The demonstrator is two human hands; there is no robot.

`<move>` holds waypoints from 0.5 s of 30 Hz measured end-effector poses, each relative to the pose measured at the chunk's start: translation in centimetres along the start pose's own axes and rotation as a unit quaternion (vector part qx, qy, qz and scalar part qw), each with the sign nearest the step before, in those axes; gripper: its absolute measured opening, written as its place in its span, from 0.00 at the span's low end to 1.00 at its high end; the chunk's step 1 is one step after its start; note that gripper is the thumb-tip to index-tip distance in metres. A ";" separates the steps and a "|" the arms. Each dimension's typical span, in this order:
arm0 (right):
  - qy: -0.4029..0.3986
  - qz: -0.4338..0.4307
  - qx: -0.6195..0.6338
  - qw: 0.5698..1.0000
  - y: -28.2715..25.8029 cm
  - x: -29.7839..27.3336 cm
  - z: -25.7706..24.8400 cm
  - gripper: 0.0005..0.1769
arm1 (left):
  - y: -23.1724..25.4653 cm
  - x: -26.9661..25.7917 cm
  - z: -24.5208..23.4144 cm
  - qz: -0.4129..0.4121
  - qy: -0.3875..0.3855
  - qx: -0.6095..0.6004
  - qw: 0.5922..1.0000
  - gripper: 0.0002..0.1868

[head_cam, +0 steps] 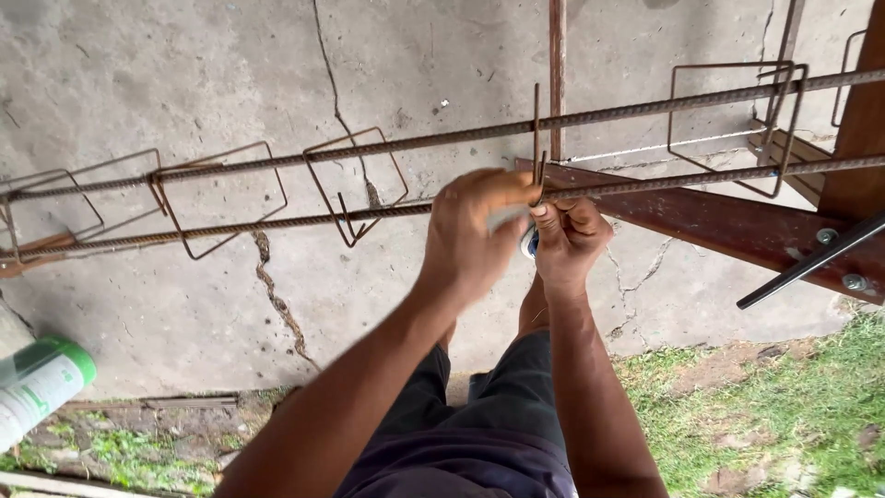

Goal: The person ties steel rebar rods together using wire and a manual twisting tool. They wrap the wire around the intersection of the rods and twist it tight to secure the structure.

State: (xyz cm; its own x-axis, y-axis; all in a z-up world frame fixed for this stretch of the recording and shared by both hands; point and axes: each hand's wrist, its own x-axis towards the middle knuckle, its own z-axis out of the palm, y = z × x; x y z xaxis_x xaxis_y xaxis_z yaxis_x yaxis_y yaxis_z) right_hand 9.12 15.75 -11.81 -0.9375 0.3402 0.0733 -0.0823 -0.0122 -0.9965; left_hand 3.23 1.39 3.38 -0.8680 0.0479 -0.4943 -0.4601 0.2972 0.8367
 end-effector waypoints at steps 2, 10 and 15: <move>0.002 -0.005 -0.011 1.000 1.0 -0.6 -0.5 0.11 | -4.5 -0.8 0.8 0.257 0.043 0.166 0.951 0.21; -0.001 -0.007 -0.011 1.000 1.1 -0.4 -0.2 0.10 | -4.5 -0.3 -1.2 0.342 -0.031 0.185 0.921 0.31; -0.005 0.003 0.015 1.000 0.2 -0.3 -0.2 0.09 | -3.1 3.9 -3.4 0.128 -0.129 0.111 0.977 0.17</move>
State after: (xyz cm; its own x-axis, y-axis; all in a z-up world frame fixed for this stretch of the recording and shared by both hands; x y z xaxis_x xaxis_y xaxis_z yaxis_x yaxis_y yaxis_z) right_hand 9.44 15.83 -12.02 -0.9416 0.3297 0.0684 -0.0871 -0.0424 -0.9953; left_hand 0.59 -2.57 -0.34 -0.8603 0.3776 -0.3424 -0.1576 0.4418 0.8832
